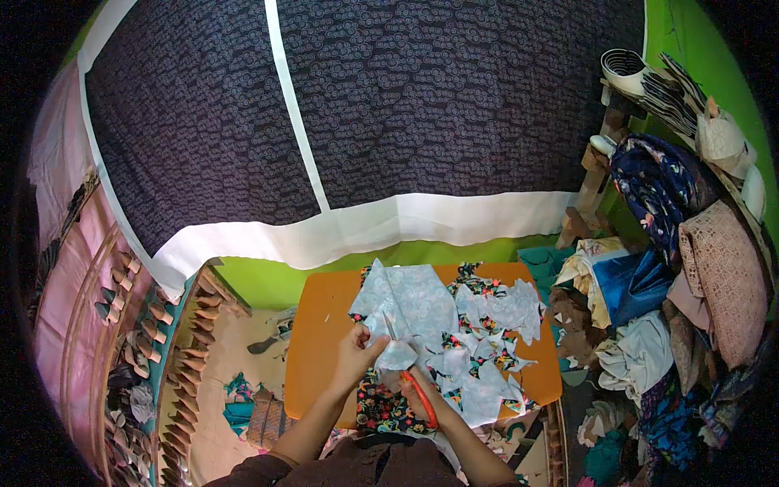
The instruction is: Cutting fabric according to patterns using scissors for shoe components.
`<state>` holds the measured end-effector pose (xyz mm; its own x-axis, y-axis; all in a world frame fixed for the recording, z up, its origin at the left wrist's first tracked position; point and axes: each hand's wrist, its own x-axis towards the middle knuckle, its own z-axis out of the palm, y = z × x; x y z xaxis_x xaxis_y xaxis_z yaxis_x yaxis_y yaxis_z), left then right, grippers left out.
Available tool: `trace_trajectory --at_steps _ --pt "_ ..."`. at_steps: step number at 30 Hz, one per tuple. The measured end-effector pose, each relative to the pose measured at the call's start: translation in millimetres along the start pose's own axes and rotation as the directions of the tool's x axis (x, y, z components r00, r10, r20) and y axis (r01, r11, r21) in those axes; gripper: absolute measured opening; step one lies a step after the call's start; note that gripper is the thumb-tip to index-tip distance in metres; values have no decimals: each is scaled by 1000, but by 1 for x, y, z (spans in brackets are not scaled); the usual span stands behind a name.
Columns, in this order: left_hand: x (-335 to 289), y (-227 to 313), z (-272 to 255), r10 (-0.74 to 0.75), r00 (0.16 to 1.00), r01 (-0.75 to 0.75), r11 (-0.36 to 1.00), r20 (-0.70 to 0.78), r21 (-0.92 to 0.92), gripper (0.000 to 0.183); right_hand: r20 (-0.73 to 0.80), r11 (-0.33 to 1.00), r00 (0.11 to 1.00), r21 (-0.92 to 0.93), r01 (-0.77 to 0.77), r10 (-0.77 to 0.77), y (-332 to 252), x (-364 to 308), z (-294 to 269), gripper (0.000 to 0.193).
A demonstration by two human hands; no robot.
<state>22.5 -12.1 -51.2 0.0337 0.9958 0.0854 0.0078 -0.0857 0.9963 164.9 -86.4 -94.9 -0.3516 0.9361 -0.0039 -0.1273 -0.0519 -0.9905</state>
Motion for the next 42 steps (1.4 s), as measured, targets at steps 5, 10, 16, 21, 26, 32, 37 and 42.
trace_trajectory --at_steps 5,10,16,21,26,32,37,42 --pt "2 -8 -5 12 1000 -12 1000 1 29 26 44 974 987 163 -158 153 -24 -2 12 57" --pt "4 -13 -2 68 998 -68 998 5 1 23 48 962 984 207 -178 172 -21 0 13 57" --pt "2 0 -2 -30 998 33 997 59 -67 14 -26 984 992 131 -119 123 -10 2 6 61" --pt "-1 37 2 -235 969 247 931 79 -268 18 46 978 985 120 -171 166 -28 4 4 59" --pt "6 16 -1 -210 976 208 818 59 -536 19 75 985 987 90 -148 141 -28 6 6 57" --pt "1 20 15 -197 980 160 844 -18 -513 19 82 947 987 279 -159 142 -34 3 4 67" --pt "1 13 25 -148 985 88 876 -90 -474 13 59 982 996 173 -72 63 -23 -1 -5 64" --pt "-1 7 36 -148 982 89 908 -116 -408 13 23 941 991 310 -134 133 -24 -6 -10 62"
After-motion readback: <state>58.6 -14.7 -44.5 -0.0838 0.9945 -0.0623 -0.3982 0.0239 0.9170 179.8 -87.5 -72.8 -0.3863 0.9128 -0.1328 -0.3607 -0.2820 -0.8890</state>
